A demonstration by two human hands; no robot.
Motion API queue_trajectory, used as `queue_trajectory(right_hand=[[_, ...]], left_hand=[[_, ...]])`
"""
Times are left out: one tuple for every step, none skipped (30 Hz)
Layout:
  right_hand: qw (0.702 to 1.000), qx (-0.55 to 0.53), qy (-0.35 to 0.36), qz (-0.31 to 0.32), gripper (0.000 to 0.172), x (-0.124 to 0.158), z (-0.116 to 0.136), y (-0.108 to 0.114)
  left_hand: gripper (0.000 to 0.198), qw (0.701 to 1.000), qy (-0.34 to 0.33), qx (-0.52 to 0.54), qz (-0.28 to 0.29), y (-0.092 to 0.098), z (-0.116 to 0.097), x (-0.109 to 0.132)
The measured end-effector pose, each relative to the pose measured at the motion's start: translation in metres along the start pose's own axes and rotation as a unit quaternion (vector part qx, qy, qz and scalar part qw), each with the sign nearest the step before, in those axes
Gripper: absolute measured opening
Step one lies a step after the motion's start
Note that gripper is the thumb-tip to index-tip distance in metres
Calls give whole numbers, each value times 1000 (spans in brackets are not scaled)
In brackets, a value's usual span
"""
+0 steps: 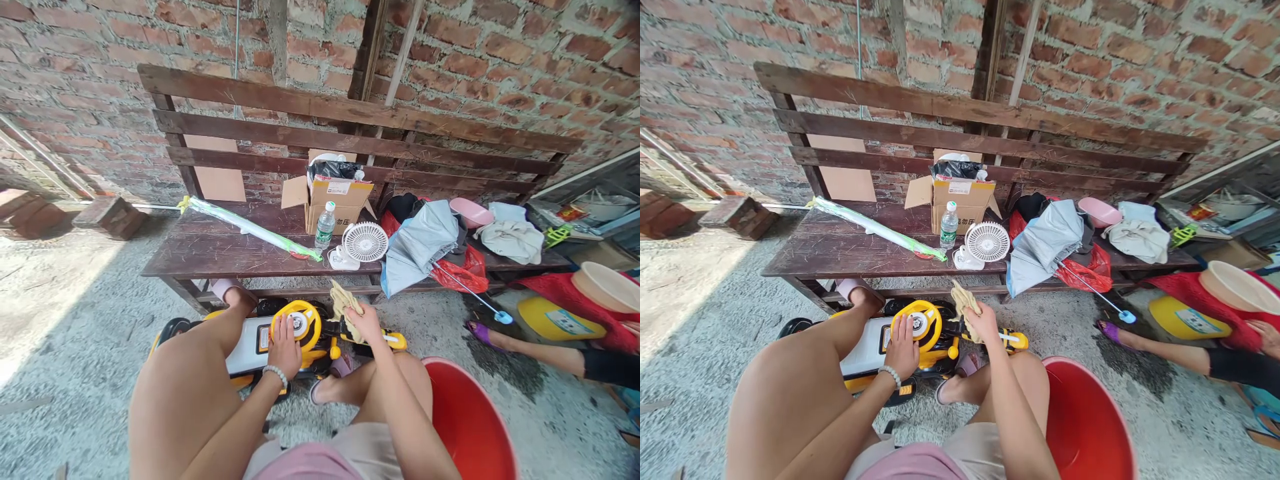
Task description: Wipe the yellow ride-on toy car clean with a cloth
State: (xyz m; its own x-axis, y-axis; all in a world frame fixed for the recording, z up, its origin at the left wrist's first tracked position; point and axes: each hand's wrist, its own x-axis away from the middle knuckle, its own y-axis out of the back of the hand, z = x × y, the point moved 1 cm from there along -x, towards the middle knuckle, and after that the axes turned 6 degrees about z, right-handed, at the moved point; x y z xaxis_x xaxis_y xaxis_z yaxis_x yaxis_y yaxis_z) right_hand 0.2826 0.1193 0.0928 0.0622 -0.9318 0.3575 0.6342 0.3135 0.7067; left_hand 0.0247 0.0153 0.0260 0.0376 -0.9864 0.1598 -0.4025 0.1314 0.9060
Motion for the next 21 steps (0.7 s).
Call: queue_trajectory(right_hand=[[1000, 12, 5, -15, 34, 2, 5, -6], [999, 35, 11, -28, 33, 4, 8, -10], [997, 63, 15, -36, 31, 6, 10, -12], [995, 88, 17, -35, 30, 8, 11, -13], [993, 109, 19, -30, 30, 12, 9, -13], [991, 129, 26, -25, 30, 16, 7, -13], [988, 149, 37, -24, 31, 22, 4, -12], [984, 168, 53, -26, 32, 28, 1, -13], [979, 187, 72, -29, 33, 36, -3, -15], [974, 206, 93, -30, 33, 44, -6, -17], [968, 224, 112, -28, 34, 52, -8, -21], [962, 242, 126, -23, 36, 60, -8, -24], [957, 257, 131, -18, 38, 65, -7, -28], [954, 270, 129, -14, 40, 69, -5, -30], [952, 281, 120, -12, 41, 70, -1, -31], [952, 288, 106, -12, 40, 68, 5, -31], [952, 292, 89, -12, 37, 64, 11, -29], [953, 295, 72, -11, 34, 59, 17, -27], [953, 297, 55, -10, 30, 53, 23, -24], [953, 299, 41, -8, 26, 46, 28, -21], [953, 302, 30, -5, 24, 40, 32, -17]], left_hand=[[78, 1000, 0, -2, 1, 0, 0, 0], [77, 1000, 1, -4, 1, 0, 0, 0], [76, 1000, 2, -6, 2, 1, 0, 0], [75, 1000, 4, -7, 2, 1, 0, 0], [74, 1000, 6, -7, 2, 2, 0, 0], [74, 1000, 7, -5, 2, 2, 0, 0], [73, 1000, 9, -3, 2, 2, -1, 0], [73, 1000, 9, 0, 2, 3, -1, 1], [73, 1000, 9, 2, 3, 3, -2, 1], [73, 1000, 8, 3, 3, 3, -3, 1], [72, 1000, 8, 3, 3, 4, -3, 1], [72, 1000, 8, 2, 3, 4, -4, 1], [72, 1000, 9, 1, 4, 4, -5, 1], [71, 1000, 12, 1, 6, 4, -5, 1], [71, 1000, 15, 2, 7, 4, -5, 1], [71, 1000, 16, 6, 7, 3, -5, 1], [71, 1000, 14, 9, 7, 3, -4, 0], [71, 1000, 9, 13, 5, 2, -3, 0], [71, 1000, 2, 15, 2, 2, -2, 0], [71, 1000, -4, 16, -1, 1, -1, 0], [72, 1000, -9, 16, -2, 1, 1, 0]])
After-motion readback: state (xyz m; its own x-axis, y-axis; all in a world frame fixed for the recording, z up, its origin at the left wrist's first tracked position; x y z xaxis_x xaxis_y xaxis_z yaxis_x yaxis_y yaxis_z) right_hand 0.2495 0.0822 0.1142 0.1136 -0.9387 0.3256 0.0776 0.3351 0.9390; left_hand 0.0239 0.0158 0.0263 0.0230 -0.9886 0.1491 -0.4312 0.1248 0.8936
